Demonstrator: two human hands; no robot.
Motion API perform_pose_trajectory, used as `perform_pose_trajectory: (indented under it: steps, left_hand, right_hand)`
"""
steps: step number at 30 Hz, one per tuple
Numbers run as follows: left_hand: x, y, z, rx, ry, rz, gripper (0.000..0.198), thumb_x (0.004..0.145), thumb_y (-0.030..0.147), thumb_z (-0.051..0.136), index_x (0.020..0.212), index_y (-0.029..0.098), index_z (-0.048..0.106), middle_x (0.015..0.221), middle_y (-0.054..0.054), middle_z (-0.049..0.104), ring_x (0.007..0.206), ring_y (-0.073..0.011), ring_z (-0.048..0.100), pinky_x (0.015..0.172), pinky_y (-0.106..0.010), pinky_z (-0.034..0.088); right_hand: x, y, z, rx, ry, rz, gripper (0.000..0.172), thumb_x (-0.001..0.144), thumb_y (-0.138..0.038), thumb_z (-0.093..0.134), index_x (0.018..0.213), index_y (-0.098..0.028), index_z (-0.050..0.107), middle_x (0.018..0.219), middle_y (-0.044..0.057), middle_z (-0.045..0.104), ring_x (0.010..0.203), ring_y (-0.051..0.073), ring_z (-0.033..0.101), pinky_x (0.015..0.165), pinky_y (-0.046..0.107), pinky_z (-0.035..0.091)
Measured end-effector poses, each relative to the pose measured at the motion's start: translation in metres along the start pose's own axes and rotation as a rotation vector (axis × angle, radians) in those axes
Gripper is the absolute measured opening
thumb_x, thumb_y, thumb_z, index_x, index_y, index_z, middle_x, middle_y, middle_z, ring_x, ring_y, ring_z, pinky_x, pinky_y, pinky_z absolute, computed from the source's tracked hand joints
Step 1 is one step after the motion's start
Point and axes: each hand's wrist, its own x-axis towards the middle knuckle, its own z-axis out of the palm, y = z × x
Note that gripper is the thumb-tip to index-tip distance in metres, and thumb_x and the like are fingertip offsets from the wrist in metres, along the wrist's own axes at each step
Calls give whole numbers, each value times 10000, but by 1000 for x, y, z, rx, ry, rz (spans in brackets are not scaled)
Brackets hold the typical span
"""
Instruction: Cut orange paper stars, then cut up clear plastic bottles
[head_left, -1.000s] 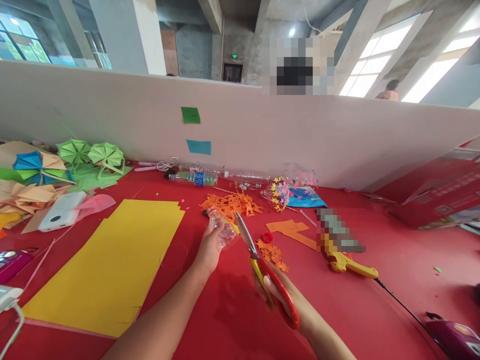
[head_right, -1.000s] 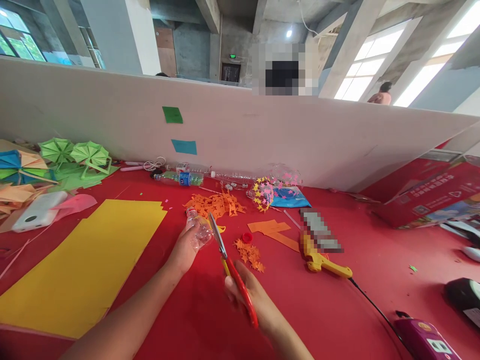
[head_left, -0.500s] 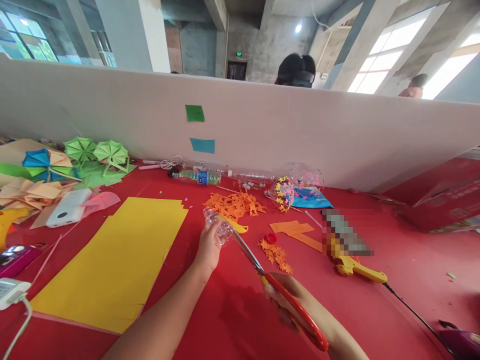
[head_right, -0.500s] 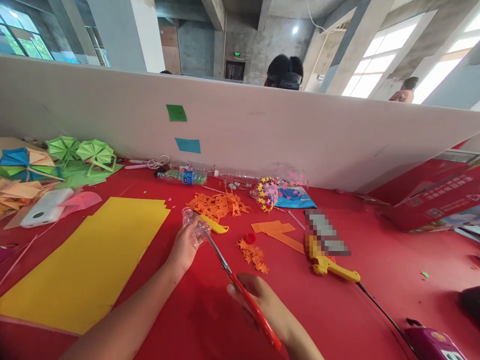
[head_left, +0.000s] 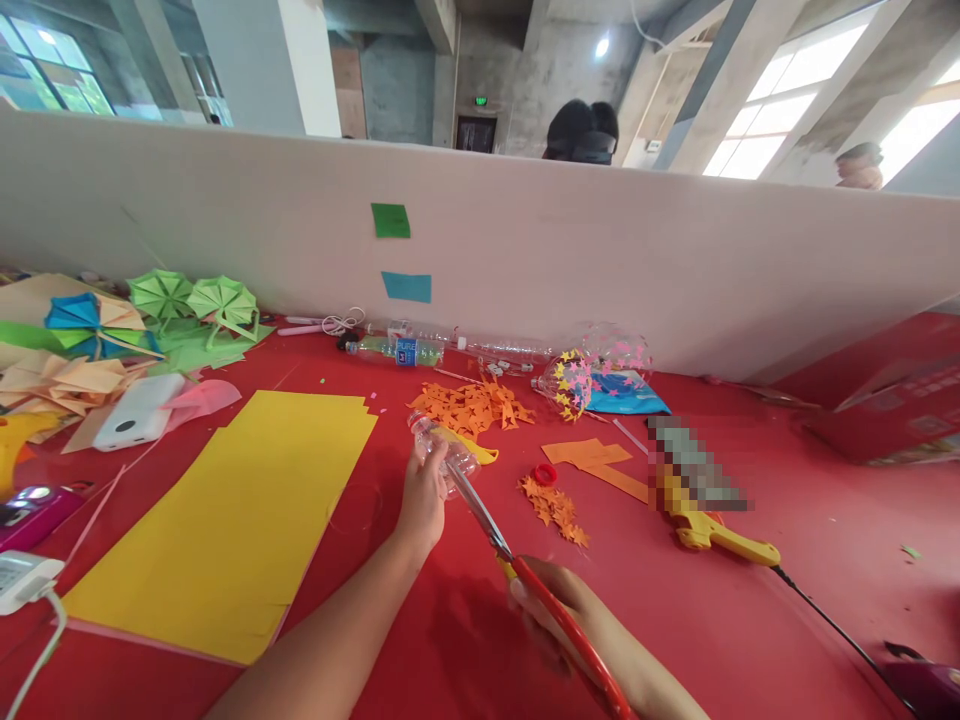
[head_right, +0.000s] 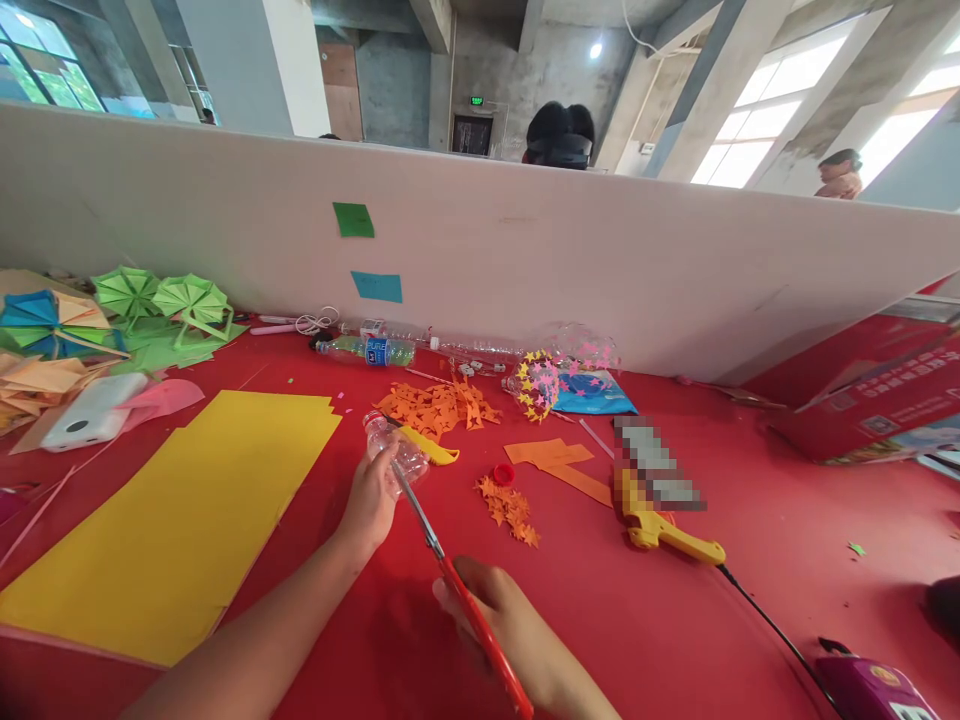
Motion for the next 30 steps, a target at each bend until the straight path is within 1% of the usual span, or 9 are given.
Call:
perform_pose_trajectory:
  steps: [3, 6, 8, 13, 17, 19, 22, 26, 30]
  left_hand:
    - [-1, 2, 2, -8, -18, 10, 374, 674, 351, 721, 1002, 240, 578, 871, 2, 634, 799, -147, 618, 684, -267, 469]
    - [-1, 2, 3, 20, -26, 24, 377, 686, 383, 709, 1000, 233, 565, 845, 1, 625, 748, -135, 608, 628, -245, 449]
    - [-2, 2, 4, 36, -27, 25, 374, 687, 387, 705, 995, 231, 561, 828, 5, 621, 709, -123, 598, 587, -227, 426]
    - [-3, 2, 5, 6, -43, 26, 372, 661, 363, 717, 970, 233, 554, 807, 19, 618, 699, -115, 602, 579, -216, 424]
    - [-1, -1, 4, 52, -68, 55, 324, 680, 399, 690, 904, 218, 541, 777, 14, 611, 659, -111, 590, 551, -214, 415]
    - [-1, -3, 4, 71, -77, 60, 322, 690, 409, 677, 903, 214, 536, 770, 10, 612, 633, -106, 578, 542, -215, 410]
    - [-2, -2, 5, 68, -66, 57, 324, 690, 390, 675, 924, 215, 535, 774, 14, 607, 647, -104, 576, 550, -208, 408]
    - [-4, -1, 7, 49, -57, 45, 301, 692, 349, 668, 925, 216, 532, 780, 22, 593, 702, -109, 588, 604, -213, 433]
    - [-2, -2, 5, 78, -63, 57, 305, 707, 370, 653, 936, 209, 533, 791, 9, 597, 722, -126, 599, 662, -245, 457]
  right_hand:
    - [1, 0, 0, 45, 9, 4, 487, 782, -669, 489, 674, -208, 374, 487, -97, 331, 396, 51, 309, 402, 200, 258]
    - [2, -1, 0, 44, 11, 22, 519, 751, -706, 499, 679, -206, 380, 496, -96, 331, 395, 49, 311, 394, 197, 255]
    - [2, -1, 1, 48, 6, 21, 535, 744, -722, 492, 674, -205, 377, 488, -98, 327, 392, 48, 312, 396, 198, 257]
    - [3, 0, 2, 39, 7, -4, 559, 741, -752, 463, 680, -201, 388, 457, -103, 333, 380, 48, 313, 401, 202, 266]
    - [4, 0, 1, 20, 10, -19, 572, 740, -762, 451, 676, -196, 398, 451, -93, 365, 378, 50, 332, 396, 199, 264]
    - [4, 1, 1, 35, 11, -19, 564, 742, -751, 466, 673, -197, 396, 455, -92, 370, 379, 51, 344, 398, 197, 274]
    - [4, 3, 0, 53, 13, -10, 552, 745, -739, 480, 683, -197, 404, 459, -94, 373, 370, 51, 345, 391, 195, 278]
    - [6, 4, 1, 43, 19, -19, 559, 748, -751, 455, 685, -197, 409, 446, -95, 360, 360, 51, 339, 381, 192, 262]
    - [5, 2, 2, 15, 30, -29, 551, 762, -743, 439, 669, -201, 397, 440, -91, 362, 354, 52, 341, 372, 188, 261]
